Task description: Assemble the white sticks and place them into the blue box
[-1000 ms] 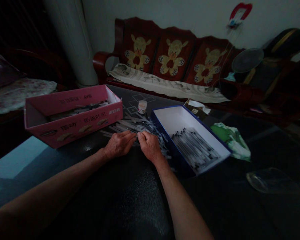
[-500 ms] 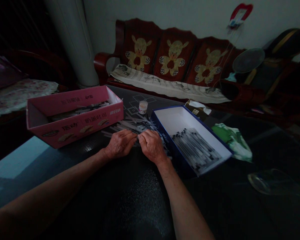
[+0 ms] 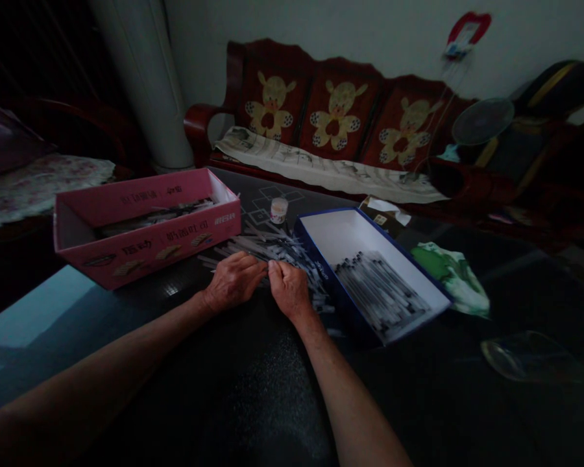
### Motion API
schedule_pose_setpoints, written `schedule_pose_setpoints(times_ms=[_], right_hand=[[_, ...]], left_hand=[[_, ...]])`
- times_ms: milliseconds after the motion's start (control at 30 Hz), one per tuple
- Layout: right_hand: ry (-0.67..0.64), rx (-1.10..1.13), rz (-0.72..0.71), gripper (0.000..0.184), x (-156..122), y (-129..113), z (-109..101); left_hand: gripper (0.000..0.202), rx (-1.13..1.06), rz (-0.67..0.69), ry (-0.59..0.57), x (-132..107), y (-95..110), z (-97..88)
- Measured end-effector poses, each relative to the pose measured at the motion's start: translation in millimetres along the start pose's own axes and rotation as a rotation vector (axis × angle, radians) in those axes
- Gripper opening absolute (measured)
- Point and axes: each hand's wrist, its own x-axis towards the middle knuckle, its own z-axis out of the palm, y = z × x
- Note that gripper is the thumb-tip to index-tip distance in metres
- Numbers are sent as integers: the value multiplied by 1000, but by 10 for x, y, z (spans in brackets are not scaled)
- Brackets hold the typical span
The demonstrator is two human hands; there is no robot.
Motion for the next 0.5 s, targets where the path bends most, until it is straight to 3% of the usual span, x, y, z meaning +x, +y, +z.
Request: schedule_pose_setpoints(times_ms=[133, 233, 367, 433, 500], right_hand=[[0, 0, 22, 41, 6, -18, -4], [52, 2, 54, 42, 27, -17, -37], [205, 196, 271, 45, 70, 43, -75], [215, 370, 357, 45, 79, 67, -73], [144, 470, 351, 43, 69, 59, -57]], left_hand=[[22, 15, -8, 36, -5, -11, 23], [20, -3, -2, 164, 4, 1, 18], [19, -158, -25, 282, 2, 40, 3], [18, -326, -172, 292, -3, 42, 13], [27, -558, -434, 320, 5, 20, 31]])
